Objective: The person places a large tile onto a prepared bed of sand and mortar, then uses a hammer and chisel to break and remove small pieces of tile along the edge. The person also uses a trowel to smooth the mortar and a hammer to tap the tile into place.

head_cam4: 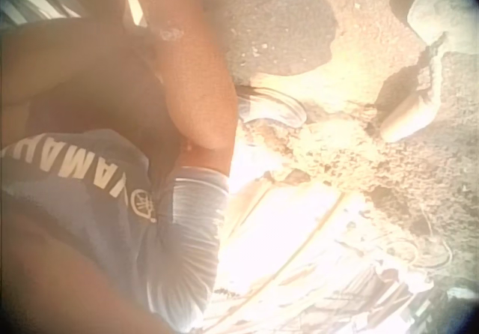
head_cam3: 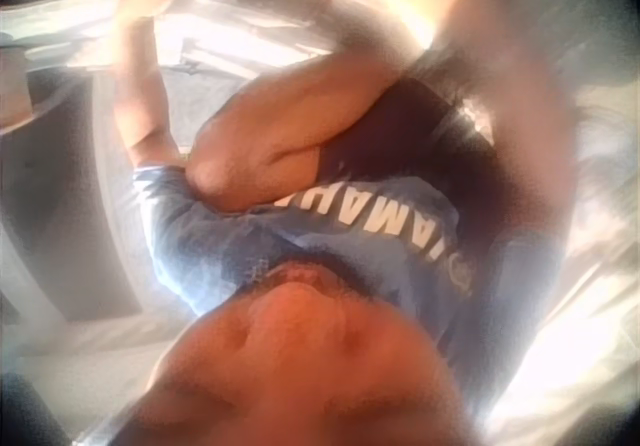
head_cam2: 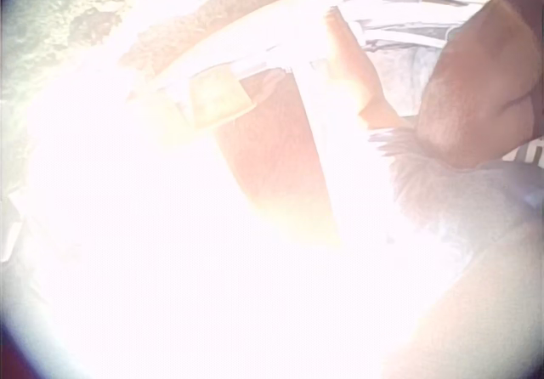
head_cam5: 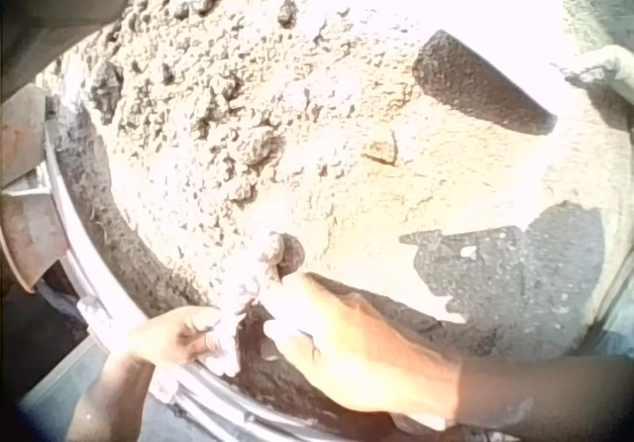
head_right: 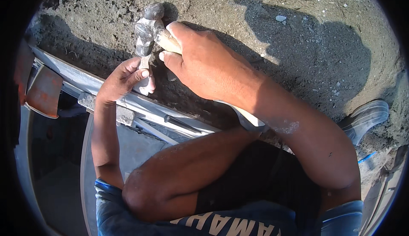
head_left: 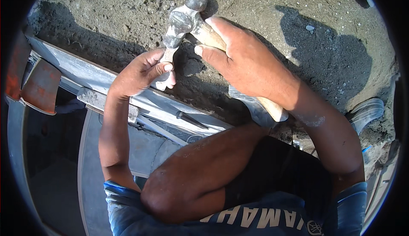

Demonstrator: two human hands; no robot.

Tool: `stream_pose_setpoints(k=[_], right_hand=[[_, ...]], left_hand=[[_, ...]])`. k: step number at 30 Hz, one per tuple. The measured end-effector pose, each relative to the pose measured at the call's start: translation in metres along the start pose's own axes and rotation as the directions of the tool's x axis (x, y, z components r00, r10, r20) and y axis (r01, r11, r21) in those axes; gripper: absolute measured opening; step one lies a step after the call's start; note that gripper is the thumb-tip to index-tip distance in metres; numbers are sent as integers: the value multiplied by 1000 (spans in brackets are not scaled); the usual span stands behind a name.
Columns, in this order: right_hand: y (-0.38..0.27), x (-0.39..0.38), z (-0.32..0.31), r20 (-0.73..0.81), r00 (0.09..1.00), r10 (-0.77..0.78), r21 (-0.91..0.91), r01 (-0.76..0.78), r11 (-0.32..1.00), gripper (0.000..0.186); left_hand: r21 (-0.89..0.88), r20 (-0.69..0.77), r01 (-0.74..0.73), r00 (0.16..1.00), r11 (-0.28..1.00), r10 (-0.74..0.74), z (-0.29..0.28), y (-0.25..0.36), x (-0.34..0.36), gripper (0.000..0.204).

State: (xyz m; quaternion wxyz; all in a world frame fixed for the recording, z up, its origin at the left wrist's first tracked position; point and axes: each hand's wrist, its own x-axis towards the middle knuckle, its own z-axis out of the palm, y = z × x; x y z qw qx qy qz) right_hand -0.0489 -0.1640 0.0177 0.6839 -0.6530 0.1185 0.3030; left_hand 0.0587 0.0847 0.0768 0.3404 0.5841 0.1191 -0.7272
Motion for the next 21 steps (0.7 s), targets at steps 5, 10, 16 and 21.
stream_pose_setpoints(k=[5,10,16,21], right_hand=[[-19,4,-16,-114,984,139,143,-122,982,48],[-5,-12,-2,-23,999,26,129,-23,991,38],[-16,-1,-25,-117,992,41,82,-32,996,39],[-12,0,-22,-94,993,66,101,-56,993,40]], left_hand=[[-9,-5,32,999,999,-32,1,-1,-4,19],[40,-7,31,1000,999,-31,3,-3,-3,17],[-90,-45,-17,999,996,13,7,-3,-2,18],[-46,-25,-1,1000,999,0,21,-4,4,19]])
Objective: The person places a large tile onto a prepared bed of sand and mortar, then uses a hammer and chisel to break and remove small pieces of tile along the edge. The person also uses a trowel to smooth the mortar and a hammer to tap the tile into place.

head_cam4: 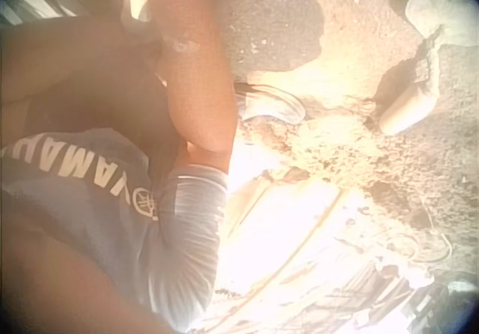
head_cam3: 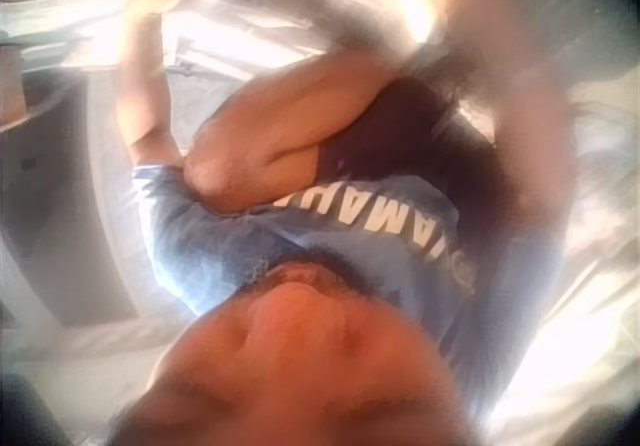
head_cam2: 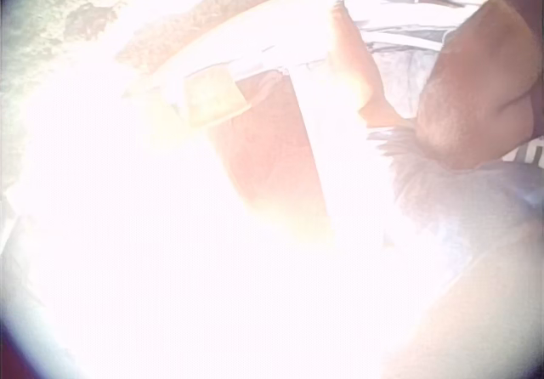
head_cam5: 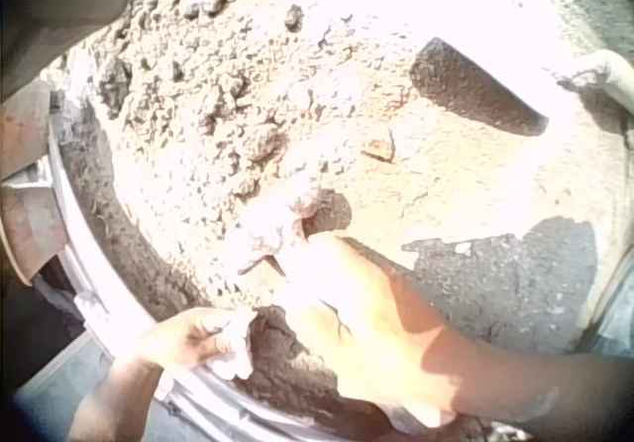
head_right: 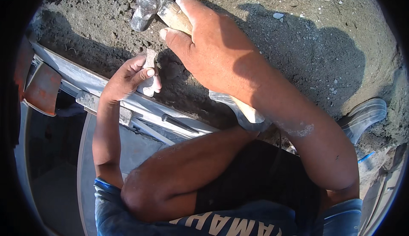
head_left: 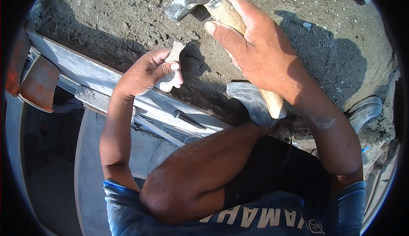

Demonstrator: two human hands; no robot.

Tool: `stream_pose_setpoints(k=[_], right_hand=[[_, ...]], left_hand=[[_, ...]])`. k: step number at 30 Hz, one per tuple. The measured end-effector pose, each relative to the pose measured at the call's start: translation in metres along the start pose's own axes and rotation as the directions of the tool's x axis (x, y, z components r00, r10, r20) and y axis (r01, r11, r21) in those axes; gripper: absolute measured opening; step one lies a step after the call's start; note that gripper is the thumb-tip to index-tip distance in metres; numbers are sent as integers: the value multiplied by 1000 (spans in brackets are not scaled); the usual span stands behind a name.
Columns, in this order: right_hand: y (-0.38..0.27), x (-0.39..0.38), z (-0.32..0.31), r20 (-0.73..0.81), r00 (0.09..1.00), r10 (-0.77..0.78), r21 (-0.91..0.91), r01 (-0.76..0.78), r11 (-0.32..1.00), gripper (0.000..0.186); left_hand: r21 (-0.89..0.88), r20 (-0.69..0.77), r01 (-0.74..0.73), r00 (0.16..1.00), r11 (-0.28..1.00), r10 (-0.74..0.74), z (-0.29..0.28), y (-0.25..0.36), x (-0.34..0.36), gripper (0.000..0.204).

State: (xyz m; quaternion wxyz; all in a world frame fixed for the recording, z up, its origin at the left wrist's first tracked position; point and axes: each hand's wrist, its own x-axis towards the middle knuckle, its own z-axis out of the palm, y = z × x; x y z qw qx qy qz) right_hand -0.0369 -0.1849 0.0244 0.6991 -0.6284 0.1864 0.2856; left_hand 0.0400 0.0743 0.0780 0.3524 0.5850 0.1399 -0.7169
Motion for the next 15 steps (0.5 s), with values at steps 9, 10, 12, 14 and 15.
stream_pose_setpoints(k=[9,10,12,14,15], right_hand=[[11,-11,13,33,999,7,-115,-3,993,58],[10,-13,12,62,998,13,-111,-6,994,59],[13,-15,14,11,998,-54,-97,55,994,56],[0,-10,3,60,996,70,-48,-67,997,54],[-1,-10,3,60,995,81,-33,-79,996,53]], left_hand=[[17,-18,19,1000,1000,-19,4,1,1,19],[7,-20,12,1000,1000,-12,4,1,0,19],[-11,-24,-1,1000,1000,1,5,1,0,19],[25,1,-41,999,999,41,10,2,-1,19],[43,15,-61,998,997,61,12,3,0,20]])
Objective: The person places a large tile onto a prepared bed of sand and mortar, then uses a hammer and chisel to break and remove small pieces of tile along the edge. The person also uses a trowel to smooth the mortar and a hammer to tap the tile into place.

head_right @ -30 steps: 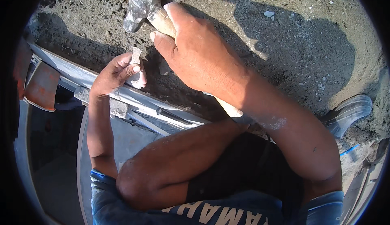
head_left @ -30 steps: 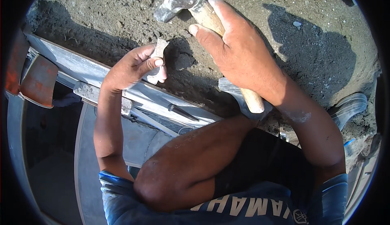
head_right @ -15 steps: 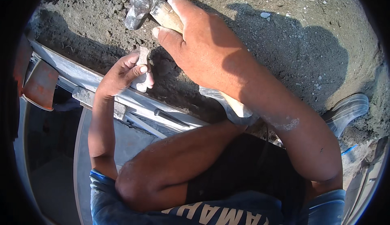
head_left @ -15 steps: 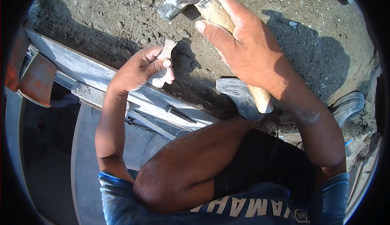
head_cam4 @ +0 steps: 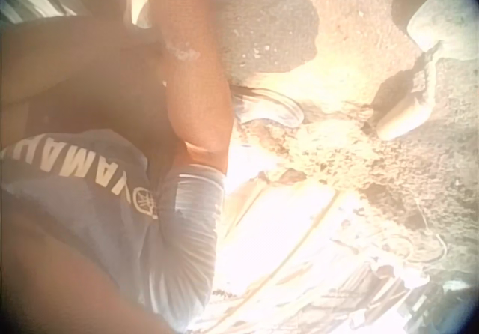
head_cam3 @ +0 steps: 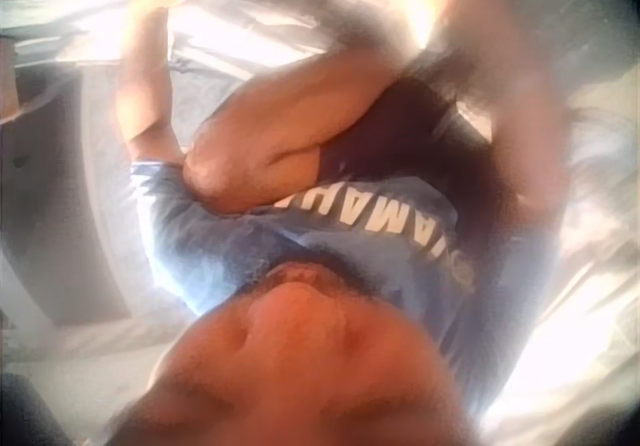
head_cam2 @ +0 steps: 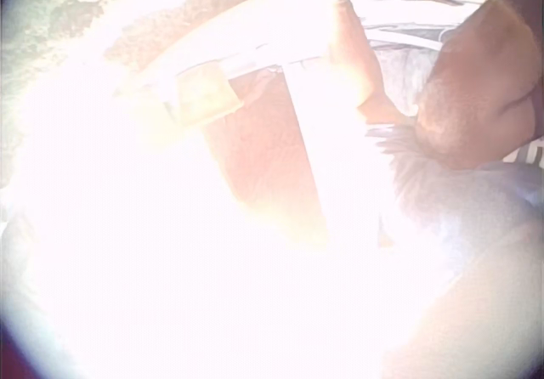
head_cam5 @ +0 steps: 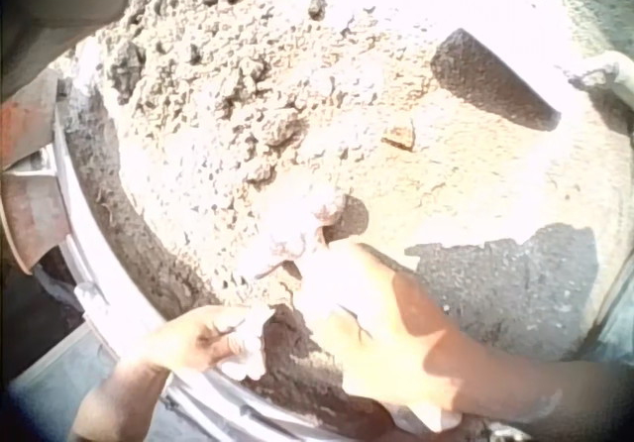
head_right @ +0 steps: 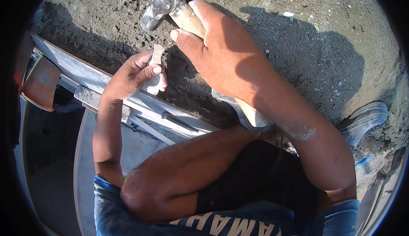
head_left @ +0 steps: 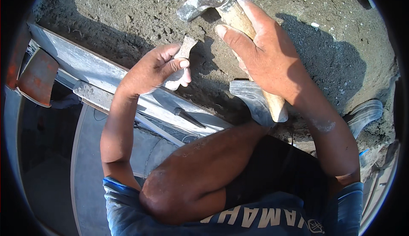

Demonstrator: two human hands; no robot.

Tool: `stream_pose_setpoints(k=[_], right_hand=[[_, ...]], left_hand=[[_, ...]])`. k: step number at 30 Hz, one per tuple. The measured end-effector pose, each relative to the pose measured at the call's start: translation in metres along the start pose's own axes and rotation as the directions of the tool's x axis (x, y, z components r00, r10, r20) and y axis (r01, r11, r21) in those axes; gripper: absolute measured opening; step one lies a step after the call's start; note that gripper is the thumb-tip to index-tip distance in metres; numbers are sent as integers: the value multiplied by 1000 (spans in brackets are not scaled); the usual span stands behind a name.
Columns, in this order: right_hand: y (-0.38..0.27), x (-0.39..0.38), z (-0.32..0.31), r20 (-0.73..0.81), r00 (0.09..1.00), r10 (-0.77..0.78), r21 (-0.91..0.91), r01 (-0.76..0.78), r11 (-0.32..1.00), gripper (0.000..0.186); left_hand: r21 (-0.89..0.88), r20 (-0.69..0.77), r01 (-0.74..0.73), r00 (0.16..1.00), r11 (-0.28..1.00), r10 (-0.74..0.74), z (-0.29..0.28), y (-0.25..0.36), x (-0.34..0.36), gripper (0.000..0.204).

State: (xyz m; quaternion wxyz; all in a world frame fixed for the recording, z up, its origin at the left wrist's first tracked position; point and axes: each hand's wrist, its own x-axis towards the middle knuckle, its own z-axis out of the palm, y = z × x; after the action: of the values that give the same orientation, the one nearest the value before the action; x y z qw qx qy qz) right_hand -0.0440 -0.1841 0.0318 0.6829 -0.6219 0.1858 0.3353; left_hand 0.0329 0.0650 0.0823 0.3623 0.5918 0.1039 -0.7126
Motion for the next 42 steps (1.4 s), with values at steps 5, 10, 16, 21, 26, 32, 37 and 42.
stream_pose_setpoints(k=[5,10,16,21,26,32,37,42], right_hand=[[2,-7,-3,-49,999,-12,19,13,1000,51],[5,-21,0,-87,996,28,13,-27,1000,46],[5,-34,-1,-114,990,83,47,-78,996,41],[11,-53,11,-160,986,55,37,-49,998,35],[4,-67,11,-58,990,128,28,-127,992,32],[-5,-75,8,-87,967,240,198,-220,955,32],[33,-76,29,-231,925,-302,-327,219,919,28],[9,-81,14,-134,957,256,266,-214,940,34]], left_hand=[[4,18,30,999,1000,-30,13,-7,3,17],[31,70,-8,998,999,6,14,-11,3,14],[96,63,-82,995,992,76,19,-13,0,18],[239,91,-193,980,952,176,17,-16,0,18],[160,103,-145,986,976,129,19,-16,-2,21],[159,93,-181,981,971,168,20,-21,-2,21],[146,117,-158,983,977,142,21,-19,-3,20],[174,101,-221,973,960,206,22,-28,-2,25]])
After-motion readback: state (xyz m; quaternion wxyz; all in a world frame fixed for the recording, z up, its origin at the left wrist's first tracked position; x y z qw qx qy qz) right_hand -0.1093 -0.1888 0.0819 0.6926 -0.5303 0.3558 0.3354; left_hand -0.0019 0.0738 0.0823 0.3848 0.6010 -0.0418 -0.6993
